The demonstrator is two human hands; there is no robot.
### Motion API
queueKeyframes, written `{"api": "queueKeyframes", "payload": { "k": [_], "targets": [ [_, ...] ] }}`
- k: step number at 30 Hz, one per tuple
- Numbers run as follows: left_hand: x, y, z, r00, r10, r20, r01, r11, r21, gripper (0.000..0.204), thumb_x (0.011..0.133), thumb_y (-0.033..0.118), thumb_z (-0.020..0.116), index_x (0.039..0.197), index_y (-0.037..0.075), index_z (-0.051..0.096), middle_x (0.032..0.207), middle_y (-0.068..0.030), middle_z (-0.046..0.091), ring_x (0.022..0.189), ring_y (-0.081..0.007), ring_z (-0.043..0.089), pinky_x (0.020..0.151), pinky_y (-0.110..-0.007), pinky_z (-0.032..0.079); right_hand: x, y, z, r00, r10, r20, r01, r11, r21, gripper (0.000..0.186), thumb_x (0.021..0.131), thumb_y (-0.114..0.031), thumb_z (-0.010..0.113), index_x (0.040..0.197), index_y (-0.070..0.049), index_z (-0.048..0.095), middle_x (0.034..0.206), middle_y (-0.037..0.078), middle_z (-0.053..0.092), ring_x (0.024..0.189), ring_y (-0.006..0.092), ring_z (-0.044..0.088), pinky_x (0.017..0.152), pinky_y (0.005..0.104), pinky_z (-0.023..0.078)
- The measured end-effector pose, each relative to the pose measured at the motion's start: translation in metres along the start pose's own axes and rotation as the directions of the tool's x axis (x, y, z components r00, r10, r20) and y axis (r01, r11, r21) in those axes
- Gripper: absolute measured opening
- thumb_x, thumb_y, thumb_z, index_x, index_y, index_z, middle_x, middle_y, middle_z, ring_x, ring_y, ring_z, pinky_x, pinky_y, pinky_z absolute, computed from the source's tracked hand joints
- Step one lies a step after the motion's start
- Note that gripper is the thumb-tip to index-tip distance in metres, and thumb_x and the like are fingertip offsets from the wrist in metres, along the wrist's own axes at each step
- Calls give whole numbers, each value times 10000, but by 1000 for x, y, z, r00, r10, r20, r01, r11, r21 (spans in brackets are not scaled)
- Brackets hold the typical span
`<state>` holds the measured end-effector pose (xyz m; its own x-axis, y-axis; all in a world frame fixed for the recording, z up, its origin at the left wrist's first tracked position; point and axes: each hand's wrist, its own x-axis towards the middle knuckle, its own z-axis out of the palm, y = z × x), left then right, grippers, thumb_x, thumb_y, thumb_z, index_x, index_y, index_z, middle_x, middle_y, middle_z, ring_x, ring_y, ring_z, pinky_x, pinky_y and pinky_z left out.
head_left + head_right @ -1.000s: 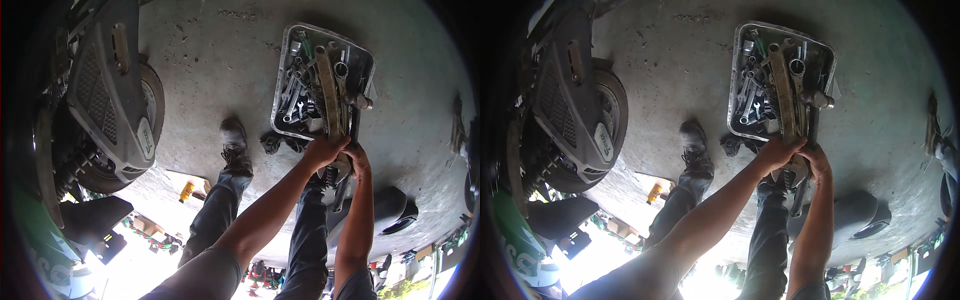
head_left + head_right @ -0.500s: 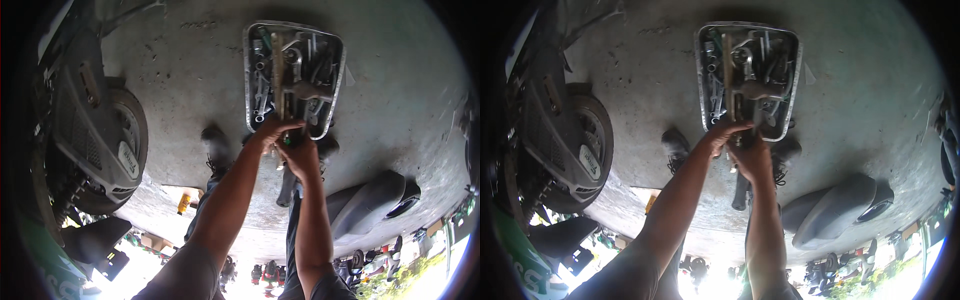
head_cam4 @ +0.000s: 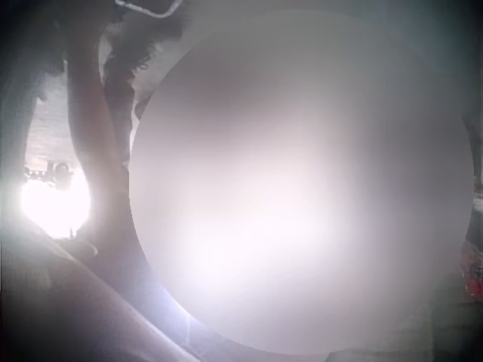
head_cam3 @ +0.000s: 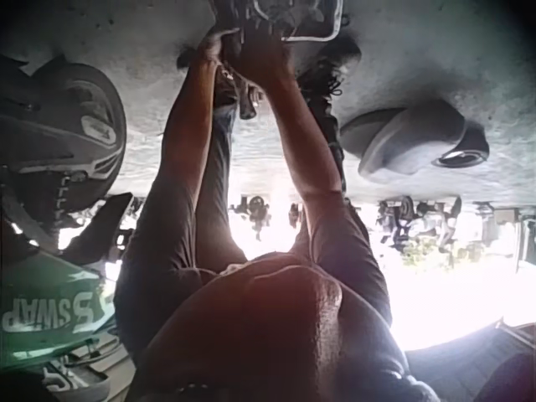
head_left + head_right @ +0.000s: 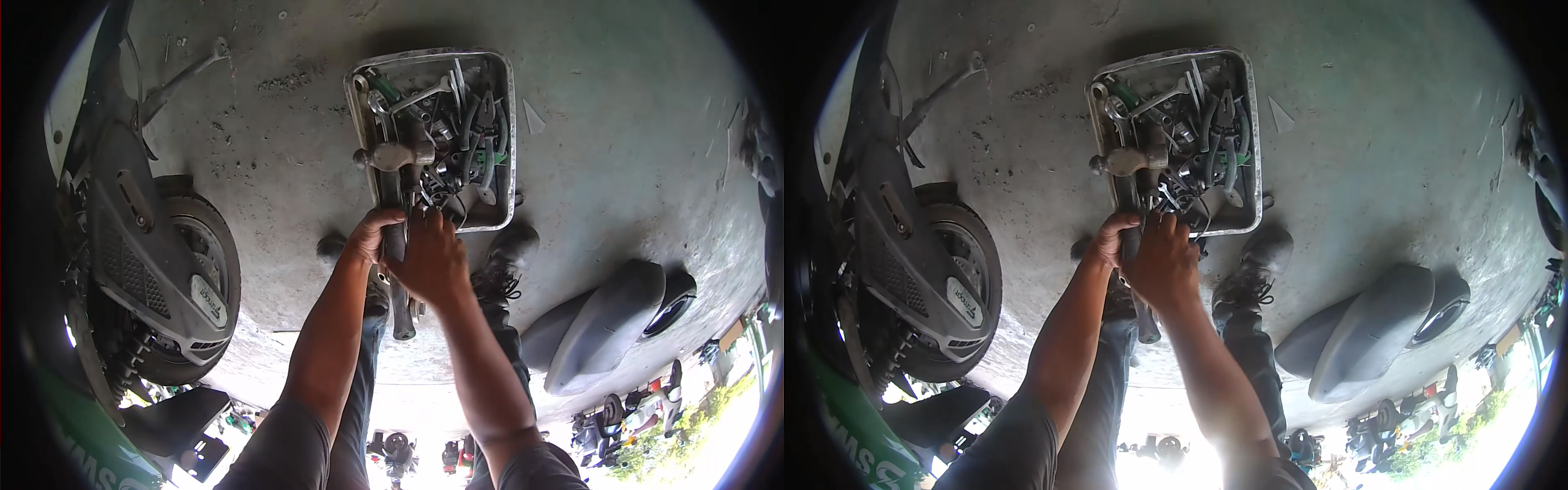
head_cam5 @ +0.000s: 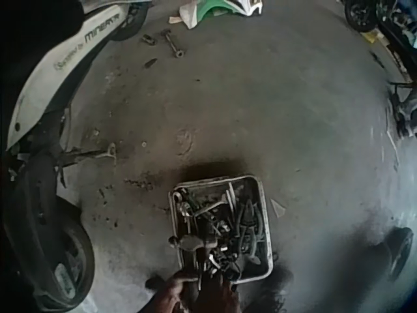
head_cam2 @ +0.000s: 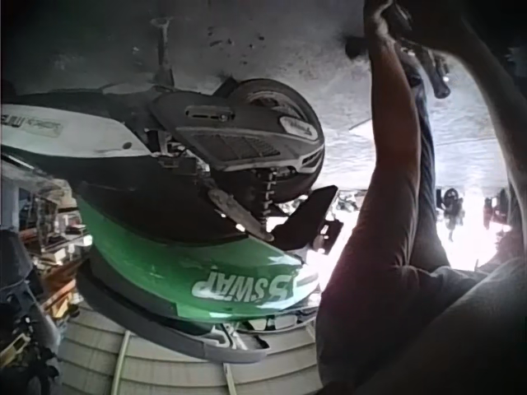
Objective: The person scans a QR code with a phone, gathers metal components and a hammer from a tray, and uses a power drill to secure a black plastic cover onto the side of a green electric scooter.
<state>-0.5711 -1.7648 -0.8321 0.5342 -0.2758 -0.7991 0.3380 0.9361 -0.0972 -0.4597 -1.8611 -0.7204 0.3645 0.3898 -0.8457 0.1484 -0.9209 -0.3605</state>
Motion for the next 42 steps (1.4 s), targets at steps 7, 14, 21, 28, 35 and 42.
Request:
{"api": "queueKeyframes", "payload": {
  "k": [7,14,21,28,35,42],
  "targets": [
    [8,-2,-9,1000,-14,-26,17,992,121,438,694,197,717,1082,30,604,976,-83,654,906,-214,651,821,-385,537,108,58,-48,836,-170,-522,163,985,-61,424,791,-230,650,1200,-138,594,1230,132,576,1132,317,553,953,418,451],
    [10,-2,-2,1000,6,-2,-6,994,111,450,685,198,732,1085,28,615,979,-75,661,907,-204,650,788,-374,542,172,43,-86,864,-418,-280,111,702,-704,669,716,-288,744,1323,-175,487,1402,66,422,1239,307,420,982,506,383],
    [6,-5,-12,997,50,59,-56,994,97,450,685,175,750,1084,18,613,946,-87,664,873,-202,656,773,-354,538,128,71,-68,602,-623,-500,415,778,-471,356,630,-62,751,956,-85,610,1132,133,507,990,331,539,842,428,478],
    [6,-5,-15,999,32,31,-35,994,103,447,668,159,755,1066,13,613,920,-85,662,851,-213,656,782,-355,532,64,88,-45,465,-635,-617,448,770,-454,277,632,25,687,843,-90,549,965,93,504,876,321,522,750,434,463],
    [7,-4,-8,999,-8,52,6,999,42,438,657,165,748,1048,17,615,891,-71,648,832,-199,634,748,-357,533,59,106,-50,499,-655,-568,489,753,-440,356,645,7,669,971,-92,563,1040,108,516,876,318,530,764,433,478],
    [-2,0,-7,994,31,103,-31,1000,-4,505,661,177,716,1121,48,553,905,-80,615,799,-223,614,738,-354,525,73,116,-51,451,-612,-650,474,781,-407,366,695,13,651,1033,-102,571,1058,85,549,929,310,542,788,425,469]
  ]
}}
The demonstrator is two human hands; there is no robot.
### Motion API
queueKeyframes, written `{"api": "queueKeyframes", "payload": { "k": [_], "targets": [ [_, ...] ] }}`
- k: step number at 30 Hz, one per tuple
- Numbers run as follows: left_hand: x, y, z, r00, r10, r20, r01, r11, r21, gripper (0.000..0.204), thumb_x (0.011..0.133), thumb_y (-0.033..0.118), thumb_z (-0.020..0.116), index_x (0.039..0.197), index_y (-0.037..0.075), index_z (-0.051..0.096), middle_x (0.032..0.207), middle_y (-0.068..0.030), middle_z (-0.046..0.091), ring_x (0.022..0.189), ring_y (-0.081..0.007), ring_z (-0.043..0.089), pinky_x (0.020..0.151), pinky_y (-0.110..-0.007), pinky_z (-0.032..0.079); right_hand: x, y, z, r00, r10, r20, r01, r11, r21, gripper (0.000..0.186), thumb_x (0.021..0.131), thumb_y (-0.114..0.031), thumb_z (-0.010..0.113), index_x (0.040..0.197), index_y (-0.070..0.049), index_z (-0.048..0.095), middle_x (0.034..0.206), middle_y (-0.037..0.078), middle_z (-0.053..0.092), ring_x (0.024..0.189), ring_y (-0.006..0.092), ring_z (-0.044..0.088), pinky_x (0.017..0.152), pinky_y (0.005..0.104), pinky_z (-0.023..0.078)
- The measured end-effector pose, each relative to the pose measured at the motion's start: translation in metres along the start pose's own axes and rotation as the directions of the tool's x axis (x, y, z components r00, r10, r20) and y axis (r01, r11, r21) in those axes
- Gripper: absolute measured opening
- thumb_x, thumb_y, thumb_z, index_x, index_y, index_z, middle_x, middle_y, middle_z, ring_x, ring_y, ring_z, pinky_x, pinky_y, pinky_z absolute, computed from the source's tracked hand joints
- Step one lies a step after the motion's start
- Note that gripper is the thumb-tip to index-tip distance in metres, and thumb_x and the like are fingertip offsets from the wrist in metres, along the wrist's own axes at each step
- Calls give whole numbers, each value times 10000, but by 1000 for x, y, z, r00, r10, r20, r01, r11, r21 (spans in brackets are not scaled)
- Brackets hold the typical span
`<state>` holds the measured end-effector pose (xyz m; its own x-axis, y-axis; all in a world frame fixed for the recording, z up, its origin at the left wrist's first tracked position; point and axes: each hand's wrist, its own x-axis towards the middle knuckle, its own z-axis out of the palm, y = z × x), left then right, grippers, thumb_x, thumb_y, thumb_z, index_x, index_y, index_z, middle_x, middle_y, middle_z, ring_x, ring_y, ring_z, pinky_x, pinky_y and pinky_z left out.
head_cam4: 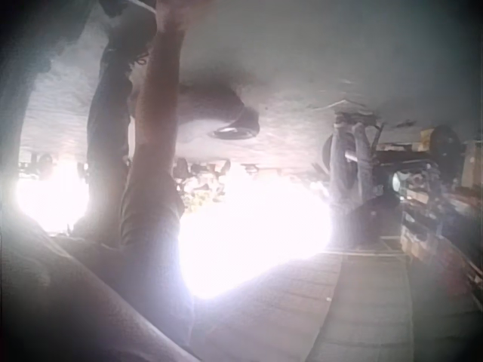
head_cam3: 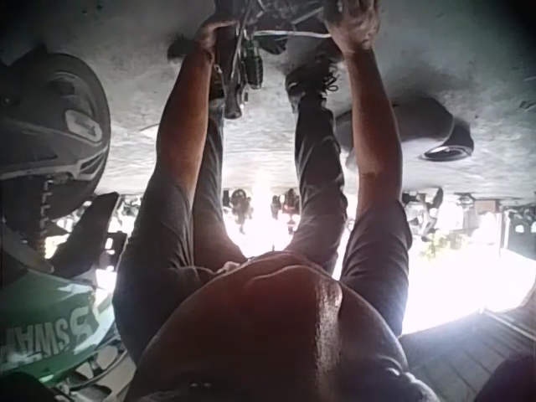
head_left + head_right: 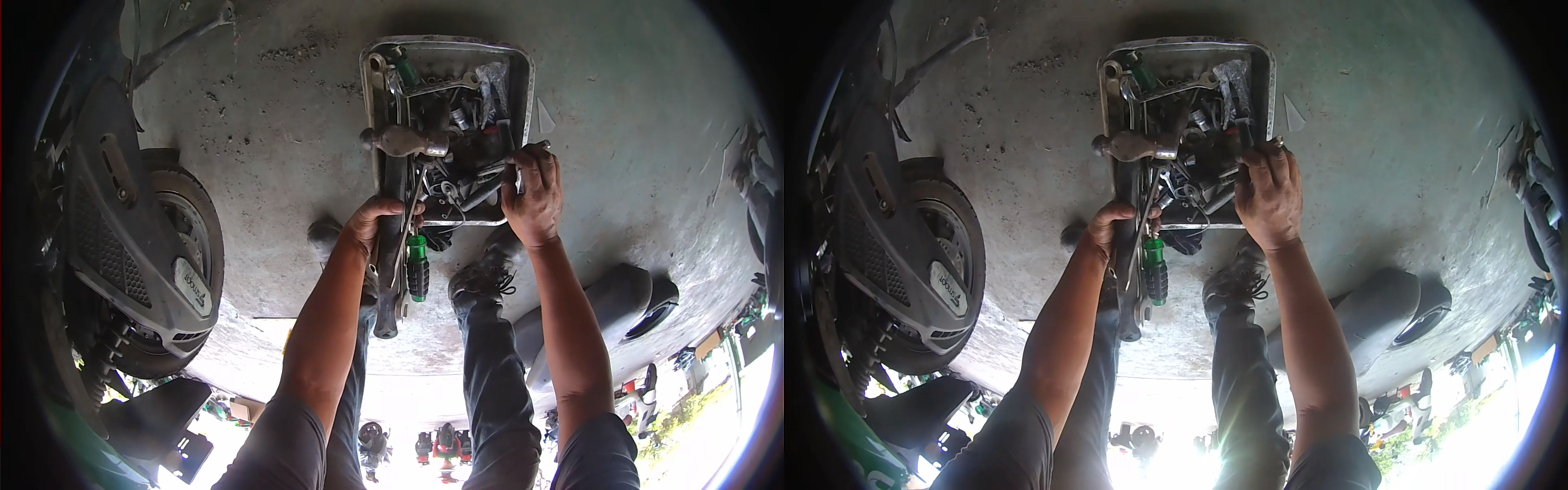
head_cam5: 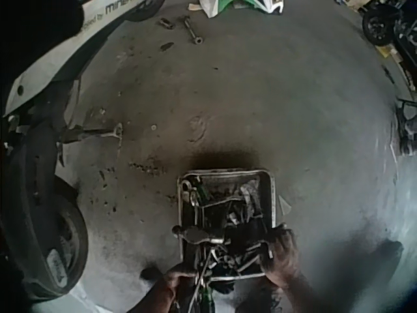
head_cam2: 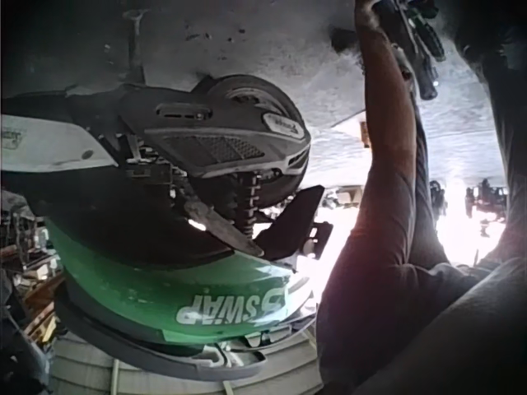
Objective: The person scans a QR code with a phone, gathers metal components and a hammer from a tray, and uses a power drill to secure a black plastic cover onto the side of a green electric scooter.
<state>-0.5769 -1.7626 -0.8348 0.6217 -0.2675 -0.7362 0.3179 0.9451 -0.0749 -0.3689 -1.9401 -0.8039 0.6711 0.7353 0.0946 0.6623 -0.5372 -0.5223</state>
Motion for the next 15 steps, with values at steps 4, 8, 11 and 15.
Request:
{"api": "queueKeyframes", "payload": {
  "k": [4,8,11,15],
  "targets": [
    [-6,6,13,999,-29,45,33,996,-87,584,659,212,713,1188,44,531,874,-94,595,811,-249,612,754,-374,523,1,5,-2,997,77,31,-70,980,-188,286,727,-33,658,1000,-110,618,1079,55,574,958,283,538,828,401,438],
    [-7,8,9,999,-29,15,30,998,-63,578,667,220,707,1188,39,537,895,-107,610,830,-256,611,760,-380,522,18,-14,1,951,120,286,10,909,-417,183,782,-91,624,953,-131,676,1002,56,637,882,273,601,773,384,475],
    [-7,8,6,995,-28,-94,30,999,30,541,669,208,711,1156,34,552,905,-114,616,826,-255,614,766,-370,522,27,-30,30,661,408,630,-53,862,-504,257,815,-120,554,1033,-124,692,924,92,690,767,275,683,665,402,550],
    [0,4,8,987,-12,-158,24,997,76,473,655,218,749,1059,38,580,894,-99,660,776,-206,633,740,-349,521,59,-31,59,534,483,694,-54,838,-542,185,860,-170,576,950,-126,732,986,92,705,945,244,688,730,369,572]
  ]
}}
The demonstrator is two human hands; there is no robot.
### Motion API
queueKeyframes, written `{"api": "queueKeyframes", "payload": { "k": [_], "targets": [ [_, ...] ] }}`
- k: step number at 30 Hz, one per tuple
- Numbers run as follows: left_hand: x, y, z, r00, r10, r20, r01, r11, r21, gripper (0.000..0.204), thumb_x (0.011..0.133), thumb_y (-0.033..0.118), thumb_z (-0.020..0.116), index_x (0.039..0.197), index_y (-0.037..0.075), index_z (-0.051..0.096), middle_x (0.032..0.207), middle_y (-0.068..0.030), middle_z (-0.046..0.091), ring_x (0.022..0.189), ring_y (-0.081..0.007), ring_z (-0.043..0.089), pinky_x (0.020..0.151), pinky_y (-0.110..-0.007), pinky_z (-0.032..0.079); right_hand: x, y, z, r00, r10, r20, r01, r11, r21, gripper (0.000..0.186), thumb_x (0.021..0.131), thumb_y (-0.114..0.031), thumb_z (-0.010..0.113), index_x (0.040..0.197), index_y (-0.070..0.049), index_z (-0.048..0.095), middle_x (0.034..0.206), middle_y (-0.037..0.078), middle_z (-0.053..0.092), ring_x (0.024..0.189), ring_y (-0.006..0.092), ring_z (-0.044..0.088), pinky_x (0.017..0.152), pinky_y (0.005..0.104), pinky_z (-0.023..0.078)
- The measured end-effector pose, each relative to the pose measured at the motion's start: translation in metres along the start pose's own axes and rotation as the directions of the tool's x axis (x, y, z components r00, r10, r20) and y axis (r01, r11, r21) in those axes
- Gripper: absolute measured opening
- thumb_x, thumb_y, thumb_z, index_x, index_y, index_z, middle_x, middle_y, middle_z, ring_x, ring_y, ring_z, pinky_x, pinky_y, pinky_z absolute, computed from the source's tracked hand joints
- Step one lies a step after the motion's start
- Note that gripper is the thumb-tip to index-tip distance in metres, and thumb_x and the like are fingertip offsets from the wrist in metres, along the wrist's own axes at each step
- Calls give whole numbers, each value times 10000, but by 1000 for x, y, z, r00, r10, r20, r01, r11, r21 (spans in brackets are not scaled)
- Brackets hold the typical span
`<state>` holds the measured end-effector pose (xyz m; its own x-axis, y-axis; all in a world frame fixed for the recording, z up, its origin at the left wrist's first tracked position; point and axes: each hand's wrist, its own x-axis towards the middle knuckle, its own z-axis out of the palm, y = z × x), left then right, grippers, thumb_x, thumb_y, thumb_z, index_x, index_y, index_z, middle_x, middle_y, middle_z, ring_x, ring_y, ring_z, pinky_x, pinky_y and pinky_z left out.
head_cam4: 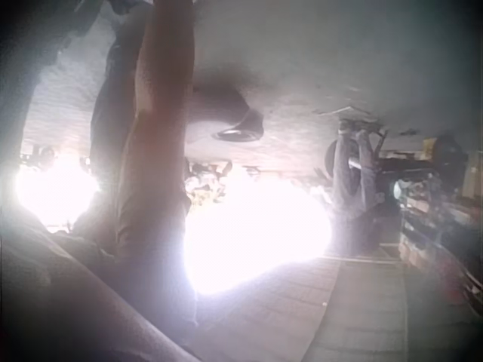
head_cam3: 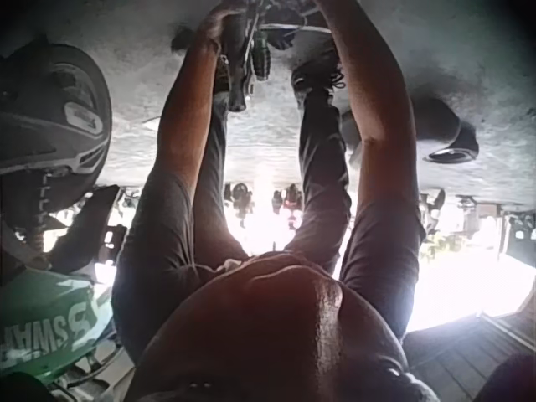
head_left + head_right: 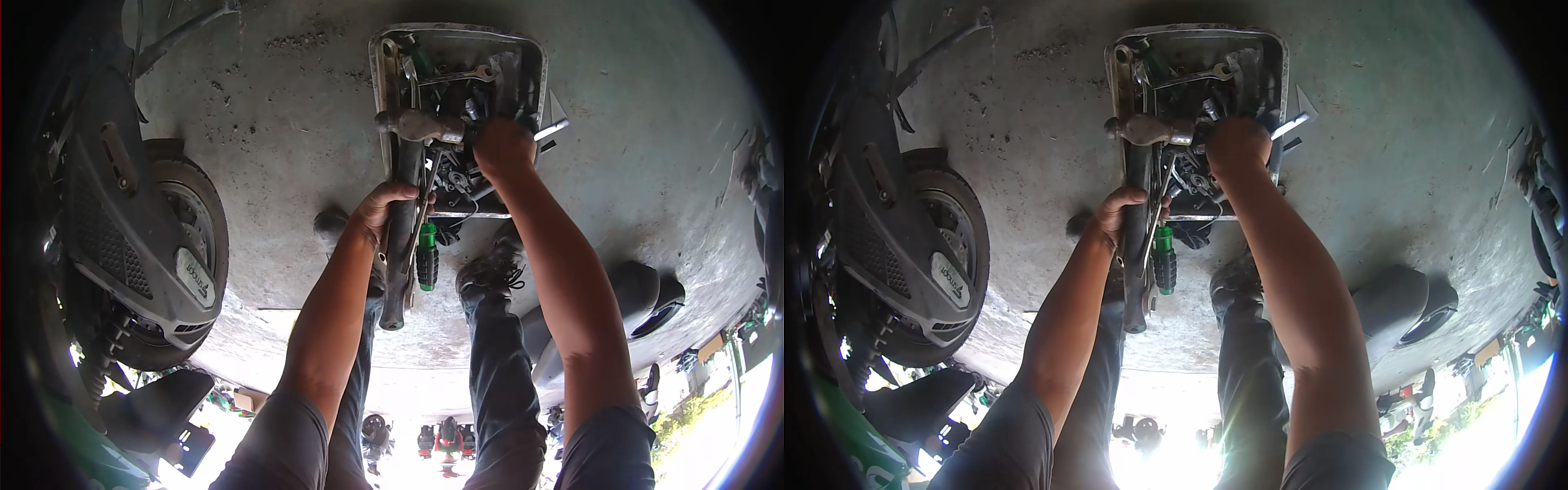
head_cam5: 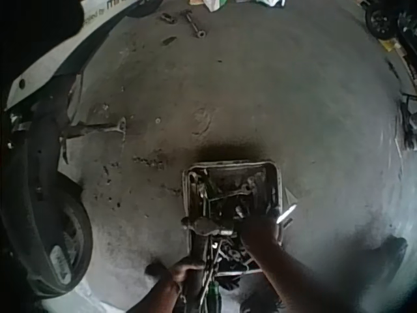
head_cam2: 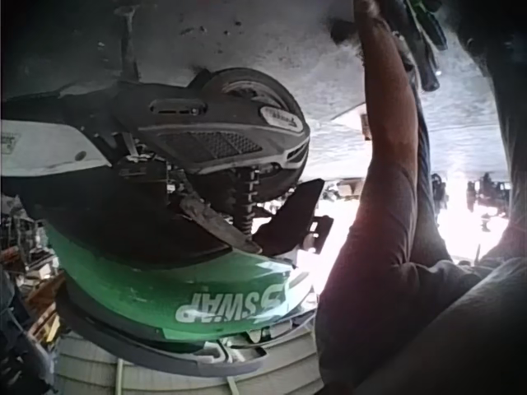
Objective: The person scans a QR code with a phone, gathers metal components and a hammer from a tray, and uses a power drill to secure a black plastic cover onto the side of a green electric scooter.
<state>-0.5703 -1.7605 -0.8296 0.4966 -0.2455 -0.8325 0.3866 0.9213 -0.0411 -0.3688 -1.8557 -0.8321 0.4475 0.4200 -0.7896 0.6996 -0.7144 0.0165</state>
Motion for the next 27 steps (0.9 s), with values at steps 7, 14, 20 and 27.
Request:
{"api": "queueKeyframes", "payload": {
  "k": [7,14,20,27],
  "targets": [
    [1,-5,7,995,11,98,0,994,-111,446,655,229,758,1024,34,599,878,-85,655,779,-203,629,737,-331,514,23,-10,15,993,120,23,-121,991,53,195,890,-215,569,947,-129,734,989,88,714,924,247,699,712,374,577],
    [4,-3,9,996,-26,86,36,994,-107,440,650,231,766,1015,40,612,874,-75,659,787,-197,629,757,-335,511,-12,12,37,960,151,-234,-85,959,269,221,882,-247,568,972,-93,698,873,122,700,824,320,692,674,411,568],
    [-5,2,5,1000,-17,14,17,998,-53,449,663,208,734,1057,34,607,879,-98,650,810,-213,614,793,-338,505,-59,37,88,840,207,-501,120,830,544,213,835,-185,657,1025,-90,637,873,153,676,795,373,656,659,435,531],
    [6,-4,2,998,-3,56,6,998,-55,448,681,209,722,1075,38,594,892,-105,640,813,-215,601,789,-343,503,-95,24,84,938,148,-313,42,848,528,159,898,-124,528,1015,-86,629,1002,164,644,838,374,637,715,485,517]
  ]
}}
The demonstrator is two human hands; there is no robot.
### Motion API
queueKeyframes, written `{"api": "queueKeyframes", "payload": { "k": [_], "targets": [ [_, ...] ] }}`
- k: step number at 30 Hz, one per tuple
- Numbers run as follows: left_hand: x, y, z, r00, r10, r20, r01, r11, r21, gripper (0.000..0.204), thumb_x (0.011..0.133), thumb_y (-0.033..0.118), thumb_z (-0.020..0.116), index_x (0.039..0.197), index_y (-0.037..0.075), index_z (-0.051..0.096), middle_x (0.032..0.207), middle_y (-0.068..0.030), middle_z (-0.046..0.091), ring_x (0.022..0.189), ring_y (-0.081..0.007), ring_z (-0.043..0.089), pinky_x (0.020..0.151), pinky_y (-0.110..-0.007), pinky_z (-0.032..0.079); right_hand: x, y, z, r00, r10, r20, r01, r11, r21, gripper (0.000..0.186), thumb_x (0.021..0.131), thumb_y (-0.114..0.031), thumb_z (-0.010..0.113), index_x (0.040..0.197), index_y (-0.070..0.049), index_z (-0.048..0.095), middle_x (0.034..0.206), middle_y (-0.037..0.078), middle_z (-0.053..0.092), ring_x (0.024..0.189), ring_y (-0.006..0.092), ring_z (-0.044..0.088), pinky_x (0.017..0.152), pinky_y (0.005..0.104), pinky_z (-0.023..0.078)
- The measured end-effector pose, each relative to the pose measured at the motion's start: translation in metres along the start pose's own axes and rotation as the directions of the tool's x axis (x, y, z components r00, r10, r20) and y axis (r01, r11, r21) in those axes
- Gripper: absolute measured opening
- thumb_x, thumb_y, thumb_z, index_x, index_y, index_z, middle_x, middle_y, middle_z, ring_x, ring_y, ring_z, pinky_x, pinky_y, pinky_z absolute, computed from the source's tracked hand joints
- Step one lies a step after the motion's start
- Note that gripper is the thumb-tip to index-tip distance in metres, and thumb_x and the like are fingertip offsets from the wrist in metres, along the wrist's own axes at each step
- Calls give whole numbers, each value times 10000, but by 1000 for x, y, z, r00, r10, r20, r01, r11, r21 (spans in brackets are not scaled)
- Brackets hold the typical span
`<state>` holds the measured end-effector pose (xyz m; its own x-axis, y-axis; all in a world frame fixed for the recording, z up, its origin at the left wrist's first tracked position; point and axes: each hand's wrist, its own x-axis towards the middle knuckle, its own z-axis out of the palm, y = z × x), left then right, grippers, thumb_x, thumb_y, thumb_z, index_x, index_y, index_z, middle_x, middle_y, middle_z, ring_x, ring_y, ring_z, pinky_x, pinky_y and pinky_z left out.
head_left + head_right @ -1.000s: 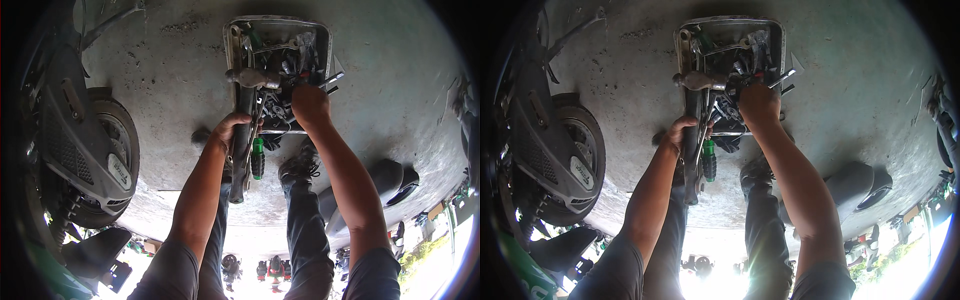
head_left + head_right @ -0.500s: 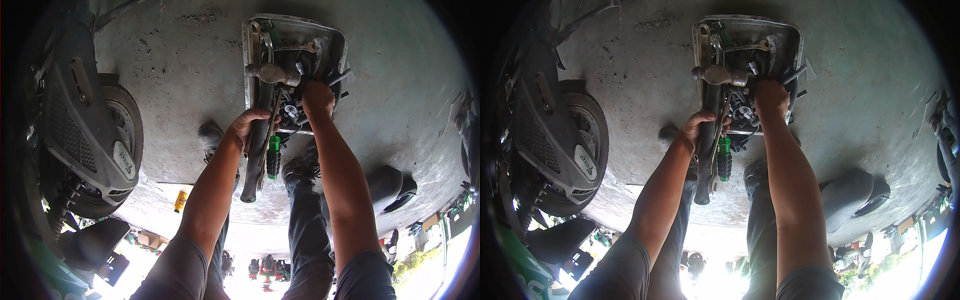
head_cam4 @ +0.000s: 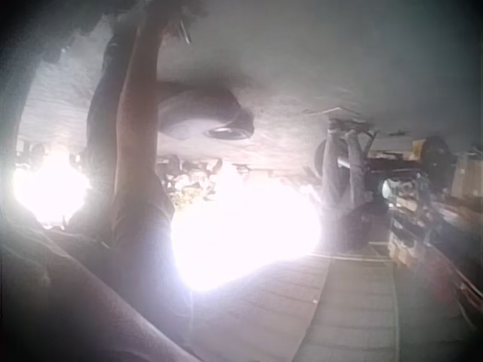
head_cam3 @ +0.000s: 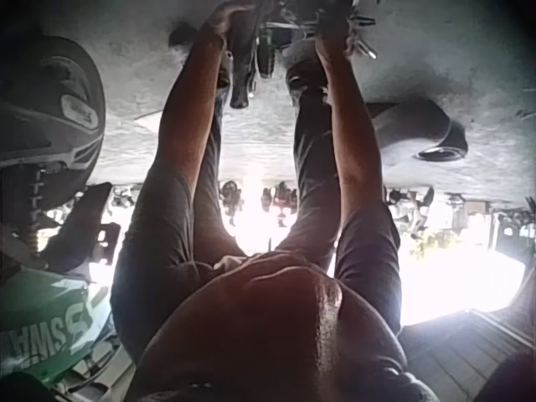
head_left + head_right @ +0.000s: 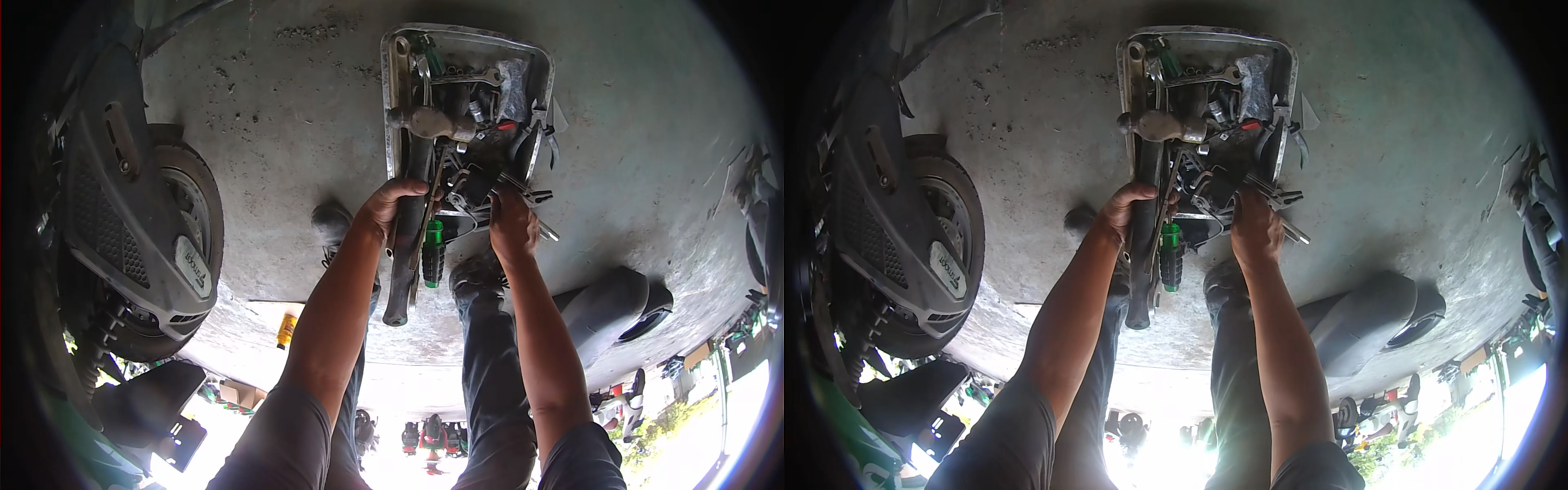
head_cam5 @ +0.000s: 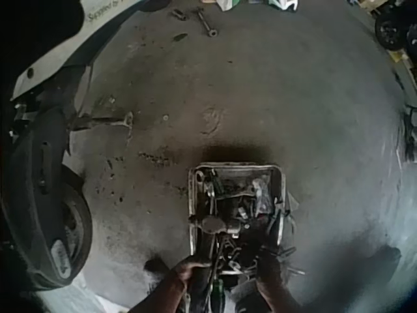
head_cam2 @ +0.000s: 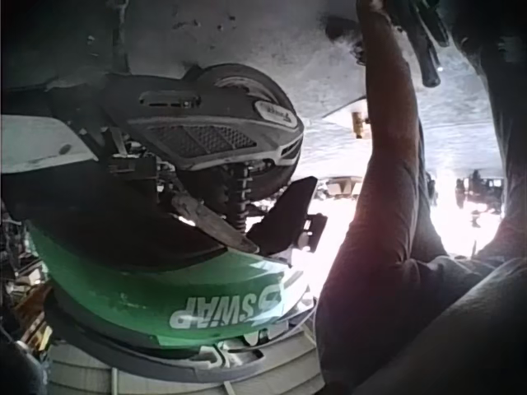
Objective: The person scans a QR code with a phone, gathers metal components and a hammer from a tray, and uses a power drill to secure a black plastic cover onto the side of a green electric scooter.
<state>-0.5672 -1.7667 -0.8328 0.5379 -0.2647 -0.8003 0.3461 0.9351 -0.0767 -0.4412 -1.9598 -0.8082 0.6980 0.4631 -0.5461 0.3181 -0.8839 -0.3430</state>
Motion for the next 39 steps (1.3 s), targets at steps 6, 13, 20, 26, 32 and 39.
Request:
{"api": "queueKeyframes", "payload": {
  "k": [6,13,20,26,32,39],
  "targets": [
    [5,-4,-1,997,6,75,-4,1000,-30,452,695,220,714,1086,35,582,904,-93,620,811,-210,595,784,-345,501,51,5,0,964,-262,-43,255,959,-125,146,856,-123,566,961,-94,663,956,133,664,884,332,635,773,468,521],
    [5,-6,-3,999,2,46,-1,1000,-27,445,690,217,718,1072,30,588,892,-86,629,811,-206,607,786,-338,506,88,-24,14,962,130,238,-27,919,-393,160,862,-164,574,897,-67,696,961,135,696,941,295,677,789,425,552],
    [4,-3,3,998,6,59,-3,999,-37,398,680,204,732,1022,33,624,866,-73,653,779,-194,625,768,-328,516,90,-33,17,932,250,263,-146,922,-359,188,887,-168,541,928,-77,701,1013,148,696,957,299,684,808,413,556],
    [8,-4,1,997,15,76,-11,999,-43,404,680,199,737,1033,38,625,869,-71,658,775,-189,632,753,-330,525,81,-17,19,950,212,230,-153,956,-249,181,839,-188,616,962,-73,683,962,140,691,912,324,679,827,423,546],
    [10,-4,-6,998,17,58,-17,1000,-2,458,682,195,724,1091,38,589,892,-88,636,798,-198,605,784,-332,511,72,-11,24,992,45,-114,-4,941,337,180,821,-182,648,938,-45,646,908,186,668,891,373,644,763,465,511],
    [15,-7,-10,998,-15,64,18,999,-36,434,690,196,719,1073,27,602,883,-94,645,792,-202,625,748,-333,535,96,-20,41,942,153,-300,-67,958,279,196,842,-210,605,957,-57,647,939,192,663,899,389,633,767,469,499]
  ]
}}
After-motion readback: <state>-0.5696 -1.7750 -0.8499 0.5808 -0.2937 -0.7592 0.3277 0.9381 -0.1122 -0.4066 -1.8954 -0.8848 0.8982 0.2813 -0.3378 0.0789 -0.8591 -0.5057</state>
